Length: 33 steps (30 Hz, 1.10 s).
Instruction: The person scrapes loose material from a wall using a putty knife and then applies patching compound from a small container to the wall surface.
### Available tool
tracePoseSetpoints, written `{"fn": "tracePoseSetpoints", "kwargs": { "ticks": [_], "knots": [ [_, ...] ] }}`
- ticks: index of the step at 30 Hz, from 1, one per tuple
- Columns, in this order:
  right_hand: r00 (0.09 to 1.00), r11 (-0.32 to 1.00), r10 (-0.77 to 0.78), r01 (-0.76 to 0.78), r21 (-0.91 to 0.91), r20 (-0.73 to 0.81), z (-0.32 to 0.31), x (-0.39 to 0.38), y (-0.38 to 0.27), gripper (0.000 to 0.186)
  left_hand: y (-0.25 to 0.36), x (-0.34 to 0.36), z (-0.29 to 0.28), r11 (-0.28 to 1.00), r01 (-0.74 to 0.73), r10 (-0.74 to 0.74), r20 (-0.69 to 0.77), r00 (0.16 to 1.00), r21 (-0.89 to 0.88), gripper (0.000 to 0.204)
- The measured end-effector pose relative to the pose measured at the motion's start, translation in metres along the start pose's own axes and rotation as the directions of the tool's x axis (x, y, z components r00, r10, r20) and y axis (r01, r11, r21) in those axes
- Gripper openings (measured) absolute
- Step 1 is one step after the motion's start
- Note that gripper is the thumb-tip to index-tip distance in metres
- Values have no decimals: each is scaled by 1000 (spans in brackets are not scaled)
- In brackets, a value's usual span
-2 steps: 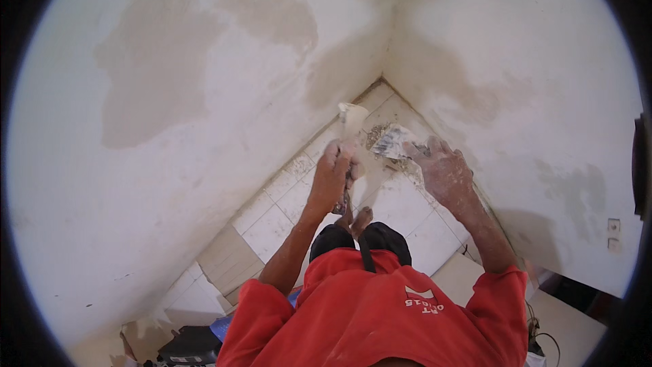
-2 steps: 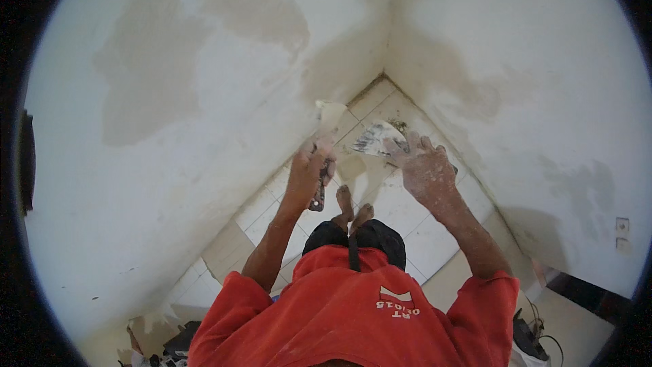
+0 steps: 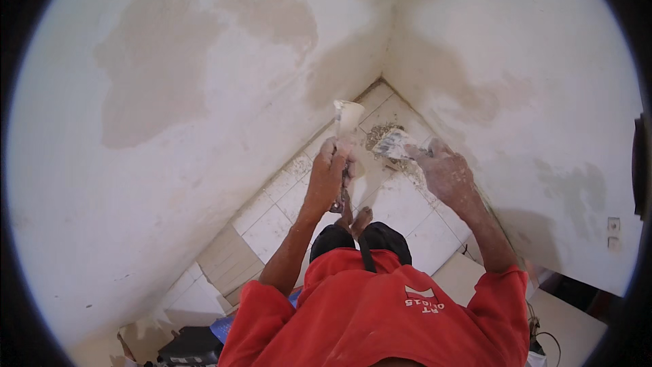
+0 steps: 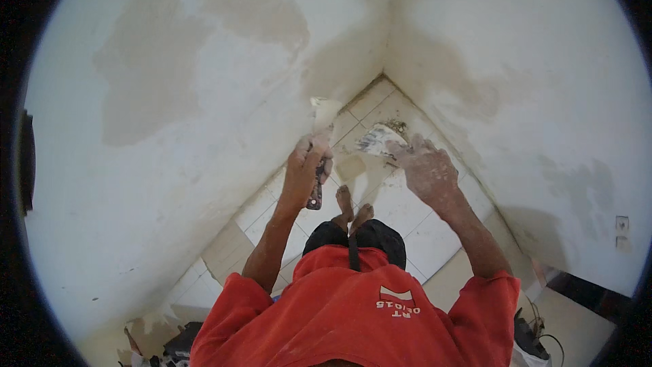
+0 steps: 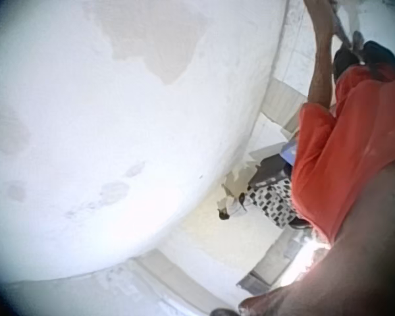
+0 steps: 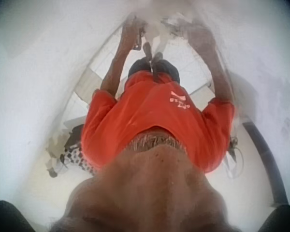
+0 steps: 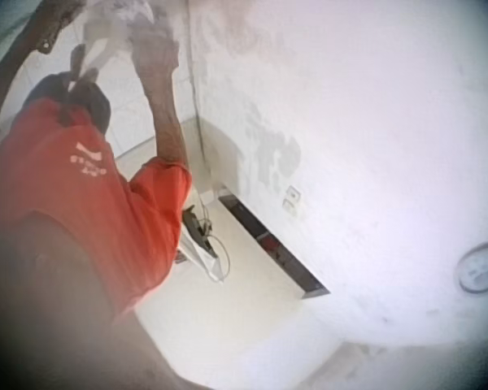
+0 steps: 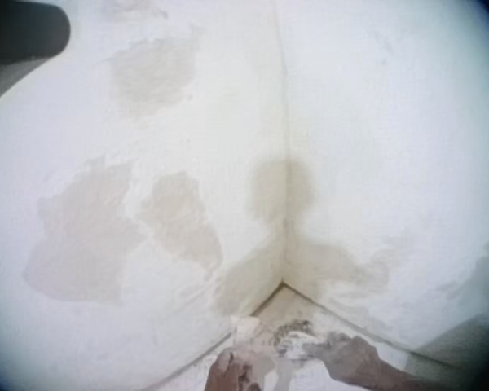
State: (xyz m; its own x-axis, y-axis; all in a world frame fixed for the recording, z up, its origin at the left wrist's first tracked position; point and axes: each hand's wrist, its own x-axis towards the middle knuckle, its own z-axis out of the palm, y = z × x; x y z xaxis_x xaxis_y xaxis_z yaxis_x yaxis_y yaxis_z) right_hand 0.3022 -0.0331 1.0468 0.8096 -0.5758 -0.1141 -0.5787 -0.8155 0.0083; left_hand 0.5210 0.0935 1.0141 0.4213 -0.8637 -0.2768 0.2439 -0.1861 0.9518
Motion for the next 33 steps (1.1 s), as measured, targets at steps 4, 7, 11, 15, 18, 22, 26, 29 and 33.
{"fn": "tracePoseSetpoints", "kwargs": {
  "ticks": [4,7,11,15,18,22,26,29,33],
  "knots": [
    [971,542,175,-234,807,164,22,-13,25,30,4,-11,-11,999,24,-25,-30,999,-25,30],
    [928,-149,122,-333,931,351,24,-14,38,28,4,-9,-4,995,-18,11,-73,997,-98,28],
    [958,-484,86,-200,852,274,26,-11,21,26,-18,-14,-14,983,-20,-1,-115,993,-182,23],
    [977,-561,8,-174,810,215,30,-3,21,28,-24,-22,-17,976,0,-33,-147,989,-218,21],
    [978,-520,45,-150,841,203,39,-12,29,27,-23,-26,2,974,50,-96,-203,974,-222,20],
    [986,-650,-35,-146,745,162,51,-13,21,26,-36,-37,5,964,98,-142,-165,976,-246,25],
    [976,-653,-6,-169,738,218,43,-18,15,31,-41,-51,15,965,65,-100,-127,987,-256,29],
    [981,-661,17,-135,738,194,47,-17,18,28,-49,-49,15,970,61,-90,-112,990,-237,30],
    [988,-762,42,-64,645,148,81,-14,22,23,-78,-51,13,975,41,-71,-129,989,-219,29]
  ]
}}
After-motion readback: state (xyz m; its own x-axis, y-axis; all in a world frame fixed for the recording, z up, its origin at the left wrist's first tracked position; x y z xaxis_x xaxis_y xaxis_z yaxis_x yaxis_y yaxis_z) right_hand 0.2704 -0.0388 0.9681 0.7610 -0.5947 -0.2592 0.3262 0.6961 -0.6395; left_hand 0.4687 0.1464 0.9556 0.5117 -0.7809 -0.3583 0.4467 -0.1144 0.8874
